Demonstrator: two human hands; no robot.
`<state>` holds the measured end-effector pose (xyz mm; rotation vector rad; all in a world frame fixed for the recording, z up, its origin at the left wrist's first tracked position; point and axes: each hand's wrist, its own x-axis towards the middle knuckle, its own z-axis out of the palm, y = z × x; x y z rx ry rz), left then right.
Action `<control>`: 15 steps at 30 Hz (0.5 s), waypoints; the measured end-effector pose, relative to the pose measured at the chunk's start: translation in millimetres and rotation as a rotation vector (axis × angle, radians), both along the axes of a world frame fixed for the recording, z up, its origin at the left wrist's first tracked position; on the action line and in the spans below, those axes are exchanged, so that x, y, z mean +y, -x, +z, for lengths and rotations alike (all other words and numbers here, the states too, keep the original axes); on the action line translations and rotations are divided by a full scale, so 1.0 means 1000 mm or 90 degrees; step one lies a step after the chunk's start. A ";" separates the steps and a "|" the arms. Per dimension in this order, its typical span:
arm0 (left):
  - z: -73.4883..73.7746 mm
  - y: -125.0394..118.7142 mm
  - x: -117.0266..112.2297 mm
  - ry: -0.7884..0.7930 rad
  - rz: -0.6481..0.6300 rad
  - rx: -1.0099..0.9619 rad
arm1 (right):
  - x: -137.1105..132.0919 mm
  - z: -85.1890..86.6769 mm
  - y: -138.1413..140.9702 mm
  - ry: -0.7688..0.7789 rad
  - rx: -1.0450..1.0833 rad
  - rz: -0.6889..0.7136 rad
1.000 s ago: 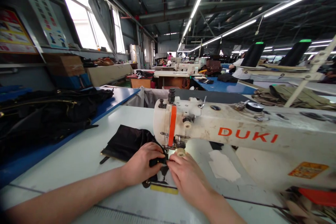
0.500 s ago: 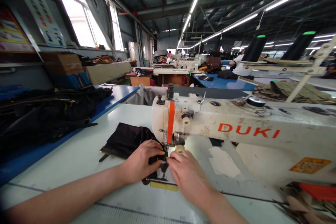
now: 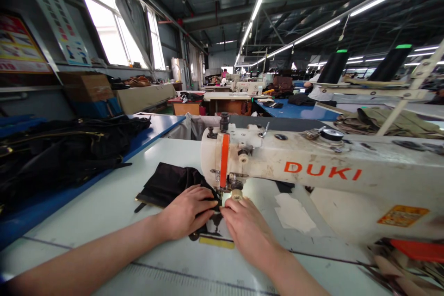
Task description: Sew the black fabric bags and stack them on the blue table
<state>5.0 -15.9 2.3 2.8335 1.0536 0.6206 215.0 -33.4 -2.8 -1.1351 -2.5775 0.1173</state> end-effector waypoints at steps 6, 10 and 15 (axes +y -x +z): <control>-0.002 0.001 -0.001 0.009 -0.003 -0.008 | -0.001 0.000 0.000 0.002 0.006 0.000; -0.003 0.001 0.000 0.016 -0.008 -0.015 | -0.001 0.000 0.000 -0.001 0.007 -0.002; -0.003 0.001 0.002 0.022 -0.009 -0.017 | 0.000 0.000 0.000 -0.009 0.009 -0.011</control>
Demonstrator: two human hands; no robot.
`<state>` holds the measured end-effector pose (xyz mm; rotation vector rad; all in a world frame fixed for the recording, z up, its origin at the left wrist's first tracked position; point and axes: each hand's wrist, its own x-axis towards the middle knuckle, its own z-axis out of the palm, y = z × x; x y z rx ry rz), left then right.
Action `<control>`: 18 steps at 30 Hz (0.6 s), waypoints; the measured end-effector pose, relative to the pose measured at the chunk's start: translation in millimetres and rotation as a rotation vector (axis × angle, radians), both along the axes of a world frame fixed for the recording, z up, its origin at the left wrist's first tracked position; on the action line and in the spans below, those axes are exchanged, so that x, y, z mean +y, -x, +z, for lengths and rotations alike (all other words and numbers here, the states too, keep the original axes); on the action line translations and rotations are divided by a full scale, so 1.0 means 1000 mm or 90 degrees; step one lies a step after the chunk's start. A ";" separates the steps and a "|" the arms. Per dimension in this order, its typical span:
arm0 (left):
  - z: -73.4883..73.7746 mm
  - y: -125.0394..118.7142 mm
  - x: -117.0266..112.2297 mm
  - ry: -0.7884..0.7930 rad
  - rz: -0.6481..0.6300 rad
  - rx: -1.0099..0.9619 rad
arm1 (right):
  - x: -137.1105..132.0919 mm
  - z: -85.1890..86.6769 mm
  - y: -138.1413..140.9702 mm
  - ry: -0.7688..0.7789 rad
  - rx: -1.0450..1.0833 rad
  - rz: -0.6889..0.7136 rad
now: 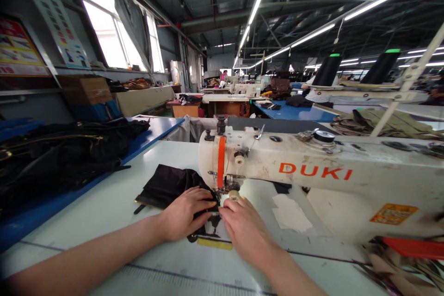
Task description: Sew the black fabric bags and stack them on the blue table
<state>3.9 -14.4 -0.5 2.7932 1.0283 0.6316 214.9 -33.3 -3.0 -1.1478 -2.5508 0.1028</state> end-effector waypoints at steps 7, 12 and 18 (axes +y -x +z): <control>-0.001 0.000 0.006 -0.003 0.005 -0.005 | 0.001 0.001 0.001 -0.017 0.002 -0.025; -0.002 -0.001 0.014 -0.002 0.004 -0.015 | -0.002 0.001 0.001 -0.024 0.005 -0.043; -0.005 -0.002 0.018 -0.003 0.019 -0.040 | -0.004 0.001 -0.001 -0.044 0.016 -0.046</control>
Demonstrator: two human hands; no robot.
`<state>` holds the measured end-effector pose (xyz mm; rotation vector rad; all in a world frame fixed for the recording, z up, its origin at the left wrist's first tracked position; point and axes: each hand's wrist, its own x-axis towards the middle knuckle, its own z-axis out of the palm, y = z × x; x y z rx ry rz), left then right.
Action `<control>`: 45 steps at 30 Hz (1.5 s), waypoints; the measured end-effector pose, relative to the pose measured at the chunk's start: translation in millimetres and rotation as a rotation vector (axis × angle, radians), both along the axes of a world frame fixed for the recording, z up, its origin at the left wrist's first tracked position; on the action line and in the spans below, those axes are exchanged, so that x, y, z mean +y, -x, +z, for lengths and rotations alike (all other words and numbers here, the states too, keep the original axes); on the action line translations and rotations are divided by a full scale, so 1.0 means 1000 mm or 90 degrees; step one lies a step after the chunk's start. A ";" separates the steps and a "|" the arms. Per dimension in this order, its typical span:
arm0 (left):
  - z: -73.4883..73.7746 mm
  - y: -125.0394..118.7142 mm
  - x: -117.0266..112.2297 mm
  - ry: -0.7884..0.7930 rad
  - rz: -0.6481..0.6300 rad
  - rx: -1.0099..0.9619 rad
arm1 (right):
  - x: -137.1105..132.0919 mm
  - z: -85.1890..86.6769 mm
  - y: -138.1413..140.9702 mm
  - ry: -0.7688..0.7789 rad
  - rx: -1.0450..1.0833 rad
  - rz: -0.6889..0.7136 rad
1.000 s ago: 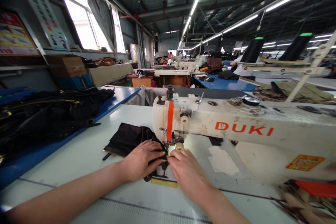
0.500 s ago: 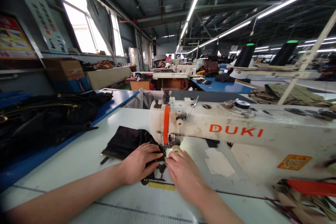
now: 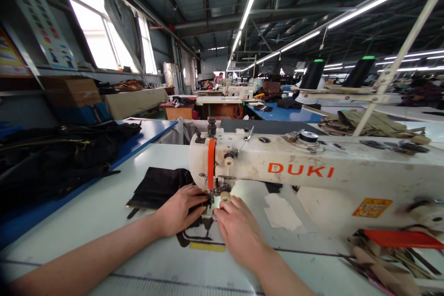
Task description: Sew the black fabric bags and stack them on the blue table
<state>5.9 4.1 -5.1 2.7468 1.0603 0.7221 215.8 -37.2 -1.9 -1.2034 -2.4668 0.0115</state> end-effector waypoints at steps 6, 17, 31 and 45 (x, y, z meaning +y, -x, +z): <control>0.002 0.000 -0.003 0.004 -0.004 -0.015 | -0.003 0.000 -0.002 -0.002 0.022 0.004; 0.008 0.011 -0.013 0.030 -0.008 -0.015 | -0.004 -0.001 -0.004 0.005 0.031 0.021; 0.020 0.083 -0.148 0.162 0.244 -0.211 | -0.024 0.009 0.019 -0.065 0.052 0.152; 0.013 0.120 -0.160 0.004 0.321 -0.339 | -0.049 0.026 0.069 -0.061 0.153 0.187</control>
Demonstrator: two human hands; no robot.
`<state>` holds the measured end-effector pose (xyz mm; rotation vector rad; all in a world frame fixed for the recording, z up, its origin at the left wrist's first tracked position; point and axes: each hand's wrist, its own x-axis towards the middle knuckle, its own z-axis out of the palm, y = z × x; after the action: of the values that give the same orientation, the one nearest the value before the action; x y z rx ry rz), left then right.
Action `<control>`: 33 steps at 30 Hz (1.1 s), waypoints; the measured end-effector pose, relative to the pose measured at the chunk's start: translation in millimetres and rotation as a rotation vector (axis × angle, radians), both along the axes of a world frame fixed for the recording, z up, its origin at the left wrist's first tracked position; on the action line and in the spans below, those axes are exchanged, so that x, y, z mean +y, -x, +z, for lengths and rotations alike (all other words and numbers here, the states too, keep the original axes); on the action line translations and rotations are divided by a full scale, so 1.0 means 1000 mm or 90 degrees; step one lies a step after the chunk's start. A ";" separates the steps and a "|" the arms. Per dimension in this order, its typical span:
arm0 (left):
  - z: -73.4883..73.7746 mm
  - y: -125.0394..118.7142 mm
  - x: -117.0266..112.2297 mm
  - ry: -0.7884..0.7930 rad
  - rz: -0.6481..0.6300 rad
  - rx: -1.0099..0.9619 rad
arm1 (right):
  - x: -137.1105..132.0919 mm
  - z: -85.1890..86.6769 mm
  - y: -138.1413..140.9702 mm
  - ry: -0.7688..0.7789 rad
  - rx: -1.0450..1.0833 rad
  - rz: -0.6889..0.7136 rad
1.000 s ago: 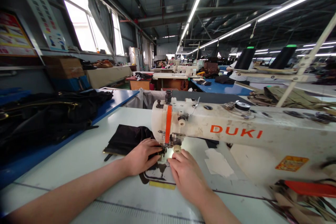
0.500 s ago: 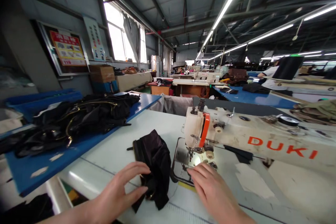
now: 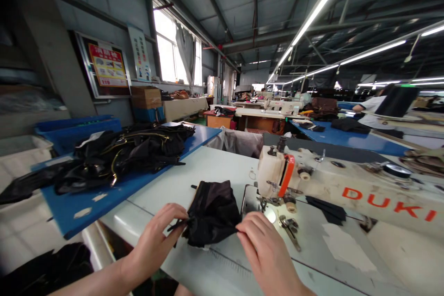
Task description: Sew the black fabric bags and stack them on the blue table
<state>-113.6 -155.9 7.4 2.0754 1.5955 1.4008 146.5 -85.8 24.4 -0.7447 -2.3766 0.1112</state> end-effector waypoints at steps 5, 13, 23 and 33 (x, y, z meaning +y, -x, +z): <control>-0.016 0.012 -0.010 0.121 0.086 -0.087 | -0.029 -0.018 -0.007 -0.102 -0.094 0.072; 0.005 0.017 -0.043 0.053 0.017 0.013 | -0.037 0.005 0.008 -0.071 -0.040 0.011; 0.011 -0.005 -0.021 0.188 -0.100 0.182 | -0.024 0.016 0.044 0.098 -0.152 0.027; 0.006 0.004 -0.039 0.080 -0.158 0.126 | -0.027 0.003 0.022 0.283 0.024 -0.009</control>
<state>-117.7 -194.4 13.8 2.2997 1.3904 1.0174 125.0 -113.3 27.6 -0.9502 -2.3337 0.6588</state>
